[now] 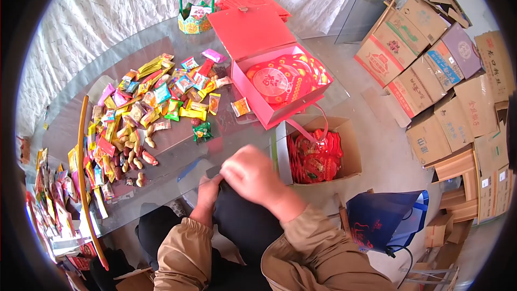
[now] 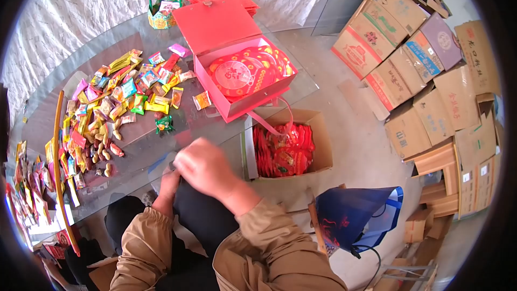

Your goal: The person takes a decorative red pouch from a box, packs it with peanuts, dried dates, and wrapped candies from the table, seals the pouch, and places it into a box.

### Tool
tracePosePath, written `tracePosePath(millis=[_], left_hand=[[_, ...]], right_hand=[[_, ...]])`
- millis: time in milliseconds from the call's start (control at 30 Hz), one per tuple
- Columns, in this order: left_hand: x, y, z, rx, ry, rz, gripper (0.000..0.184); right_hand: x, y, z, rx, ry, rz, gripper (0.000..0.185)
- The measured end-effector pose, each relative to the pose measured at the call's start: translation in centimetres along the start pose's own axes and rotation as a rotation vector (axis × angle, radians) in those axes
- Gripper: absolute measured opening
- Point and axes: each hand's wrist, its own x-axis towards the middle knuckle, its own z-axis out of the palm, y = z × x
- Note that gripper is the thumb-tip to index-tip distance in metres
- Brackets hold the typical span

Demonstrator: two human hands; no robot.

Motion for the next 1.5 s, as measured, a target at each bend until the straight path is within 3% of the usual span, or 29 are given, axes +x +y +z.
tracePosePath(millis=[33,100,200,300,333,400,467,567,667,767,800,900,1000,1033,1100,1200,1233,1300,1333,1400,1500], left_hand=[[0.1,0.1,0.2,-0.054,0.070,-0.111,0.029],[0.3,-1.2,-0.1,-0.131,0.196,-0.027,0.038],[1.0,-2.3,-0.5,0.122,0.345,-0.048,0.034],[3.8,-6.1,-3.0,0.197,0.220,-0.060,0.041],[4.0,-6.2,-2.9,0.216,0.187,-0.071,0.042],[4.2,-6.5,-2.8,0.256,0.123,-0.098,0.045],[5.3,-9.9,-3.9,0.421,-0.025,0.114,0.047],[6.0,-11.4,-4.3,0.550,-0.122,0.242,0.050],[6.7,-12.4,-4.4,0.528,-0.155,0.252,0.050],[6.6,-12.0,-4.3,0.429,-0.185,0.224,0.050],[6.2,-11.5,-4.2,0.411,-0.168,0.214,0.050],[4.7,-9.9,-3.9,0.402,-0.061,0.144,0.047],[3.3,-8.2,-4.3,0.412,0.118,-0.119,0.044],[2.5,-7.8,-4.4,0.456,0.152,-0.072,0.042],[0.3,-7.4,-4.5,0.540,0.233,0.010,0.038],[-3.2,-8.3,-5.1,0.191,0.278,-0.068,0.034],[-5.2,-7.7,-5.0,0.131,0.299,-0.001,0.032],[-9.3,-4.7,-5.6,0.188,0.300,0.009,0.039],[-11.6,-2.5,-5.9,-0.007,0.305,-0.040,0.045],[-15.1,-0.1,-7.4,-0.387,0.243,-0.039,0.063],[-19.3,2.0,-9.7,-0.574,0.110,0.268,0.046]], right_hand=[[1.2,1.1,-2.0,-0.081,0.042,0.057,0.007],[4.3,4.4,-6.0,-0.219,0.123,0.068,0.007],[8.4,11.5,-10.1,-0.476,-0.015,0.268,0.017],[10.6,17.4,-12.0,-0.766,-0.288,0.377,0.040],[11.4,18.9,-12.1,-0.779,-0.445,0.453,0.061],[12.2,20.1,-11.8,-0.802,-0.592,0.502,0.073],[12.3,21.6,-11.3,-0.842,-0.658,0.470,0.090],[12.4,21.1,-10.8,-0.925,-0.657,0.512,0.089],[12.3,20.1,-10.7,-1.014,-0.472,0.419,0.073],[12.9,20.7,-12.4,-0.830,-0.327,0.404,0.054],[12.6,20.2,-12.8,-0.698,-0.152,0.389,0.037],[13.1,19.1,-15.4,-0.502,-0.042,0.406,0.033],[13.1,14.7,-15.8,0.076,0.101,0.459,0.024],[13.0,11.9,-15.9,0.273,0.133,0.475,0.022],[12.3,8.1,-15.0,0.352,0.061,0.483,0.026],[10.9,4.1,-11.8,0.487,-0.091,0.419,0.035],[10.3,2.2,-10.4,0.580,-0.152,0.406,0.043],[7.7,2.8,-7.2,0.369,-0.272,0.339,0.054],[7.1,0.0,-6.2,0.337,-0.347,0.252,0.063],[5.1,-2.2,-3.1,0.308,-0.541,0.246,0.056],[2.9,-5.5,0.5,0.308,-0.863,0.206,0.047]])
